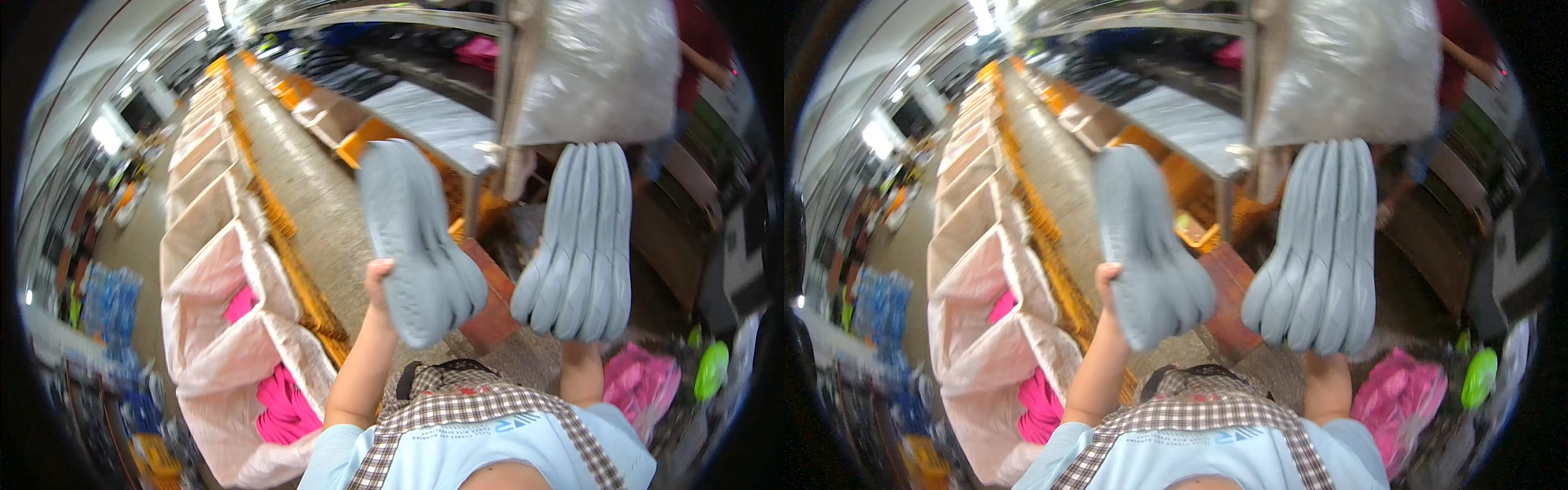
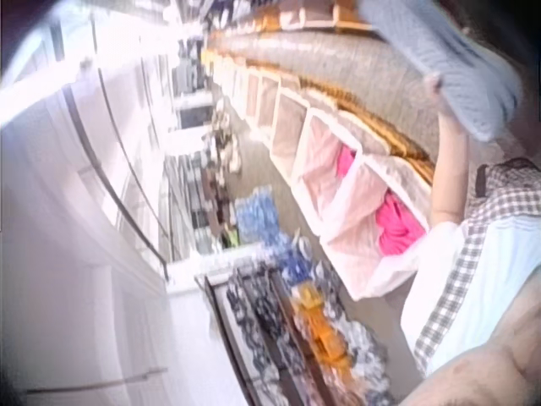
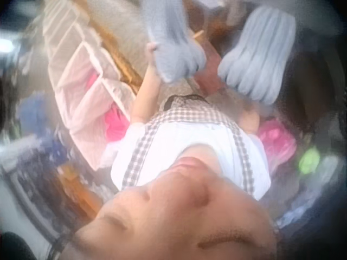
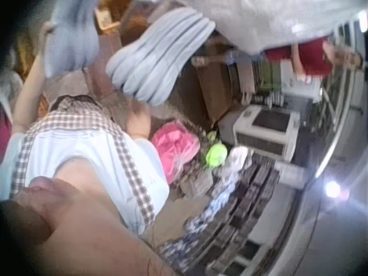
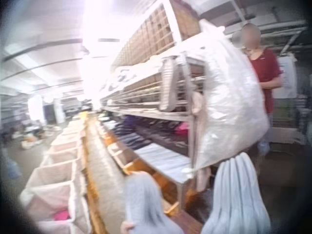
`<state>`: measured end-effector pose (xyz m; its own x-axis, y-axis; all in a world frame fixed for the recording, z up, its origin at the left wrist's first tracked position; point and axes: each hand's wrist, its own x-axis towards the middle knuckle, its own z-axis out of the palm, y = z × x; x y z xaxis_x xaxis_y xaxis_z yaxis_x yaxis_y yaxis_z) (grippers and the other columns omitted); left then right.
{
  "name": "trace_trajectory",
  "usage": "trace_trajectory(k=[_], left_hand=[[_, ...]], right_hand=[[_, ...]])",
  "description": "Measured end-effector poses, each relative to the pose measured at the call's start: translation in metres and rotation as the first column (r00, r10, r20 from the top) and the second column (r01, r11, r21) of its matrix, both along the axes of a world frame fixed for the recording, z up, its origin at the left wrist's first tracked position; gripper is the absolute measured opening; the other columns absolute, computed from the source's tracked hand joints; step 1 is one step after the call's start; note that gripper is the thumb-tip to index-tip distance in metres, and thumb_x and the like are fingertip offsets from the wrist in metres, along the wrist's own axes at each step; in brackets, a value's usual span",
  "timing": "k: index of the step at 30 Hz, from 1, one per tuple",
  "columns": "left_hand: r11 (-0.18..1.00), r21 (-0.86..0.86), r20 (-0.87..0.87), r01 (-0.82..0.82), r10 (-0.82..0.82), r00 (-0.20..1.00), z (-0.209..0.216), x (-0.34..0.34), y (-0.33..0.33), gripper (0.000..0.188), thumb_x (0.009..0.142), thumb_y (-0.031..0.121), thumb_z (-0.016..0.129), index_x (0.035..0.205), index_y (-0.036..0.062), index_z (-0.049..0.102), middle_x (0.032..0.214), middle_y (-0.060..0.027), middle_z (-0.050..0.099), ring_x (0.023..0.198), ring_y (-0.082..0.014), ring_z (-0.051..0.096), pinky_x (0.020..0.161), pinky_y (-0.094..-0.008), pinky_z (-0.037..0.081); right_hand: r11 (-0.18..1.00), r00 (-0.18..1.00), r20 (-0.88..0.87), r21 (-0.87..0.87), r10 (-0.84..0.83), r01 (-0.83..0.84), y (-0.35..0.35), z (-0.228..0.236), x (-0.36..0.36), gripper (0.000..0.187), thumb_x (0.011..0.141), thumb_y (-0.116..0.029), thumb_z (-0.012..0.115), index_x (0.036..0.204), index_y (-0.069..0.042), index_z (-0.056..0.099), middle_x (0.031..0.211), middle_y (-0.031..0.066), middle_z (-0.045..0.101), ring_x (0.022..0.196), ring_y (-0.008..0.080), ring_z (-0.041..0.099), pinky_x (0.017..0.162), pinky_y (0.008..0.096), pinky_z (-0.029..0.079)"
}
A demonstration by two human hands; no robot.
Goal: The person picks up stacks of gray and pink slippers from bins, inspects them by turning them over, places them on a table, and then puts a stack of gray slippers into a plastic bag. The person also writes on a small paper form at the table.
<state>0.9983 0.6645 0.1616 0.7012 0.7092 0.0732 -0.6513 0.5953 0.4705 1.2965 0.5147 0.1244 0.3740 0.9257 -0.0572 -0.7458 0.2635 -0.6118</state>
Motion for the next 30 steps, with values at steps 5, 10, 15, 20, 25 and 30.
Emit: trace_trajectory(k=[5, 10, 15, 20, 25, 30], left_hand=[[0.698, 0.716, -0.666, -0.022, 0.691, 0.281, -0.051, -0.036, 0.01, 0.106, 0.061, 0.012, 0.065, 0.146, 0.0137, 0.001, 0.143, -0.0254, 0.021, 0.128, -0.0387, 0.032, 0.105, -0.0434, 0.031], [0.762, 0.623, -0.681, -0.177, 0.64, 0.357, -0.1, -0.083, 0.023, 0.105, 0.062, 0.01, 0.067, 0.145, 0.0089, 0.003, 0.138, -0.0241, 0.029, 0.127, -0.0347, 0.035, 0.106, -0.042, 0.029], [0.75, 0.595, -0.646, -0.29, 0.661, 0.382, -0.117, -0.145, 0.06, 0.103, 0.062, 0.008, 0.067, 0.145, 0.0076, 0.004, 0.136, -0.021, 0.032, 0.125, -0.0307, 0.037, 0.104, -0.0409, 0.03], [0.746, 0.423, -0.591, -0.514, 0.658, 0.467, -0.123, -0.228, 0.111, 0.1, 0.063, 0.009, 0.065, 0.144, 0.0071, 0.006, 0.134, -0.0174, 0.036, 0.123, -0.0277, 0.041, 0.102, -0.0383, 0.034], [0.741, 0.116, -0.477, -0.662, 0.626, 0.617, -0.107, -0.281, 0.144, 0.092, 0.063, 0.013, 0.065, 0.14, 0.0064, 0.016, 0.129, -0.0171, 0.041, 0.115, -0.0291, 0.047, 0.096, -0.0393, 0.042], [0.69, 0.215, -0.509, -0.691, 0.683, 0.524, -0.096, -0.304, 0.184, 0.092, 0.062, 0.018, 0.067, 0.139, 0.0044, 0.018, 0.129, -0.0167, 0.041, 0.117, -0.0295, 0.045, 0.097, -0.0396, 0.04]], right_hand=[[0.958, 0.959, -0.045, -0.061, 0.279, -0.282, 0.04, -0.016, -0.042, 0.061, 0.078, -0.029, 0.05, 0.13, 0.002, 0.041, 0.124, 0.0178, 0.052, 0.11, 0.0324, 0.052, 0.096, 0.0434, 0.04], [0.847, 0.851, -0.151, -0.113, 0.503, -0.52, 0.11, -0.043, -0.102, 0.06, 0.078, -0.029, 0.05, 0.129, 0.002, 0.044, 0.122, 0.018, 0.054, 0.108, 0.0327, 0.054, 0.096, 0.0438, 0.041], [0.71, 0.724, -0.236, -0.158, 0.648, -0.687, 0.181, -0.059, -0.157, 0.06, 0.078, -0.03, 0.05, 0.128, 0.002, 0.045, 0.121, 0.0186, 0.055, 0.106, 0.0335, 0.055, 0.095, 0.0445, 0.042], [0.709, 0.771, -0.134, -0.323, 0.622, -0.628, 0.266, -0.066, -0.208, 0.073, 0.074, -0.025, 0.058, 0.139, -0.005, 0.031, 0.129, 0.0174, 0.048, 0.112, 0.0327, 0.051, 0.095, 0.0451, 0.041], [0.784, 0.774, 0.206, -0.347, 0.599, -0.514, 0.336, -0.073, -0.256, 0.083, 0.073, -0.024, 0.059, 0.144, -0.007, 0.021, 0.136, 0.0152, 0.039, 0.119, 0.0287, 0.045, 0.097, 0.0415, 0.04], [0.767, 0.754, 0.233, -0.401, 0.614, -0.501, 0.4, -0.082, -0.296, 0.087, 0.073, -0.023, 0.059, 0.146, -0.008, 0.014, 0.138, 0.017, 0.035, 0.122, 0.0295, 0.042, 0.098, 0.0407, 0.039]])
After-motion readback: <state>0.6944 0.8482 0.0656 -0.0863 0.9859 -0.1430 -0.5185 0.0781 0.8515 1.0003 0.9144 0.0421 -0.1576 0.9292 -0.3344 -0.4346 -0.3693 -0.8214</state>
